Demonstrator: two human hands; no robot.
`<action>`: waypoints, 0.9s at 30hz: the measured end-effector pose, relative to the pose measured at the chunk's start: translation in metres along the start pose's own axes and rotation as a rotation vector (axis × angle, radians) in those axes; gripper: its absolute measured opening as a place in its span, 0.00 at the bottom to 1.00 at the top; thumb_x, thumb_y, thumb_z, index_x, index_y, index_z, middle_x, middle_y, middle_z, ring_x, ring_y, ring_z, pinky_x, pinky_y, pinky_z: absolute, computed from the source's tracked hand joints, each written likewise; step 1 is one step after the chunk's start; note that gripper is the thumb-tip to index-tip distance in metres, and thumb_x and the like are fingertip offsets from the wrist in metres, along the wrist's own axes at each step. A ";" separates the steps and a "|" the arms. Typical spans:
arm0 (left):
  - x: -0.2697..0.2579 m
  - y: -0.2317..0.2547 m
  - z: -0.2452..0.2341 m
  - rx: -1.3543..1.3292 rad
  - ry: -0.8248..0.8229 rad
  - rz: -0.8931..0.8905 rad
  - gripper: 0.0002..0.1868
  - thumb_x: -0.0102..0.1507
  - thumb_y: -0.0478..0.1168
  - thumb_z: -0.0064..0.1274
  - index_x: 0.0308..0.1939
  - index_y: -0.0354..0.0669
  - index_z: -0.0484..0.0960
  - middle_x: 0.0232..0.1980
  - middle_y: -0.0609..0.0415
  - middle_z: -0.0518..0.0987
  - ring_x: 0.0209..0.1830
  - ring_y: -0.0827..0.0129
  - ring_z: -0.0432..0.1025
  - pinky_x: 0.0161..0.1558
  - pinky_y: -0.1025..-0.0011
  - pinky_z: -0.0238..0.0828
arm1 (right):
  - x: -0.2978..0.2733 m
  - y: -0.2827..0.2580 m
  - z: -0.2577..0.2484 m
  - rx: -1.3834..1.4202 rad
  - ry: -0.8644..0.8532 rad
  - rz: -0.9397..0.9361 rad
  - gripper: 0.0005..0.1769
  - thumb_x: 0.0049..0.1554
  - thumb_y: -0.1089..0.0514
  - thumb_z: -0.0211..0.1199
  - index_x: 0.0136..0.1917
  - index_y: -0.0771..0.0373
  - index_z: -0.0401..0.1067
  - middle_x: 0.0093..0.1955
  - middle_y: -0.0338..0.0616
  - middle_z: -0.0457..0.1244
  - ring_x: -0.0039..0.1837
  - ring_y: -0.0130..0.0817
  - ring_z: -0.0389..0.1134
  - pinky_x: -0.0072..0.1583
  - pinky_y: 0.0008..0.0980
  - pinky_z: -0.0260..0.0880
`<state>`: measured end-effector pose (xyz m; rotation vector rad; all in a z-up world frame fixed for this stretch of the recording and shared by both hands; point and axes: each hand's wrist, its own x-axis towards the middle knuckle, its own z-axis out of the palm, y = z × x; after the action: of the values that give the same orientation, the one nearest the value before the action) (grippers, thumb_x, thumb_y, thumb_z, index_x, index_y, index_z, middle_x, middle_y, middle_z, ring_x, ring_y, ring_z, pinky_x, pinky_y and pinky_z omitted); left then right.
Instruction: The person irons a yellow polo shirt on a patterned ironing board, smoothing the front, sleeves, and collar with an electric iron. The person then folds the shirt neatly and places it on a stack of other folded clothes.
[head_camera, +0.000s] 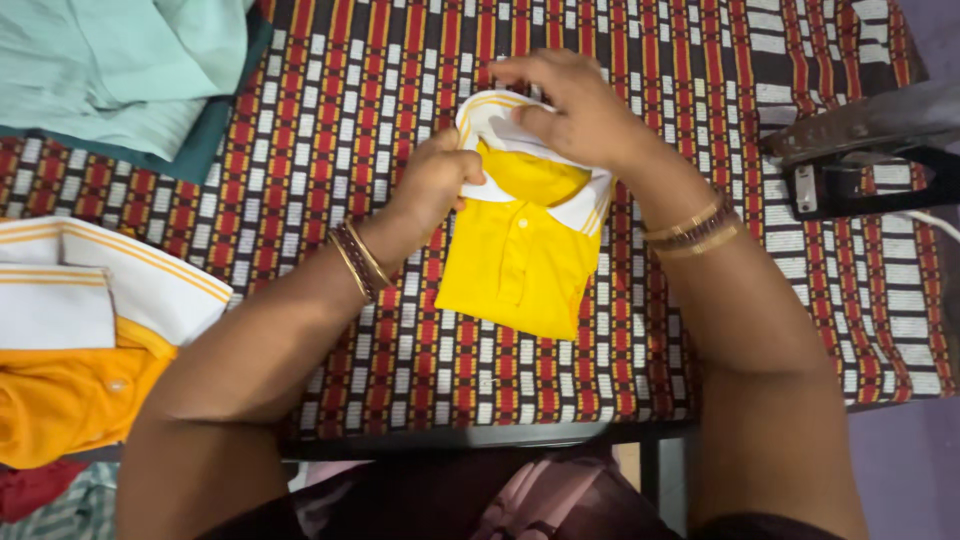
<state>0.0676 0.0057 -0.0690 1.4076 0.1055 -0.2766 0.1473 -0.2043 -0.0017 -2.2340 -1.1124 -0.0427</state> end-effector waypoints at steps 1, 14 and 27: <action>-0.002 0.001 0.000 -0.034 -0.006 0.004 0.13 0.60 0.39 0.49 0.45 0.38 0.80 0.33 0.59 0.80 0.27 0.77 0.73 0.25 0.78 0.67 | 0.014 0.001 0.006 0.064 -0.063 0.013 0.22 0.58 0.59 0.64 0.65 0.64 0.72 0.59 0.51 0.67 0.60 0.44 0.67 0.62 0.39 0.66; 0.000 -0.010 -0.001 -0.091 0.066 0.107 0.07 0.62 0.38 0.59 0.39 0.40 0.78 0.32 0.57 0.80 0.24 0.79 0.72 0.25 0.80 0.67 | 0.026 0.046 0.023 0.655 -0.338 0.285 0.09 0.63 0.60 0.65 0.54 0.68 0.76 0.51 0.37 0.65 0.54 0.24 0.69 0.56 0.27 0.70; 0.006 -0.005 -0.009 -0.321 0.140 0.026 0.18 0.58 0.34 0.51 0.52 0.40 0.77 0.40 0.55 0.80 0.33 0.72 0.75 0.35 0.72 0.72 | 0.034 0.038 0.041 0.983 -0.126 0.307 0.05 0.64 0.61 0.67 0.52 0.63 0.74 0.45 0.32 0.67 0.47 0.18 0.67 0.50 0.21 0.68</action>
<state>0.0725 0.0129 -0.0769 1.1075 0.2362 -0.1317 0.1873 -0.1744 -0.0445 -1.4789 -0.6111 0.6409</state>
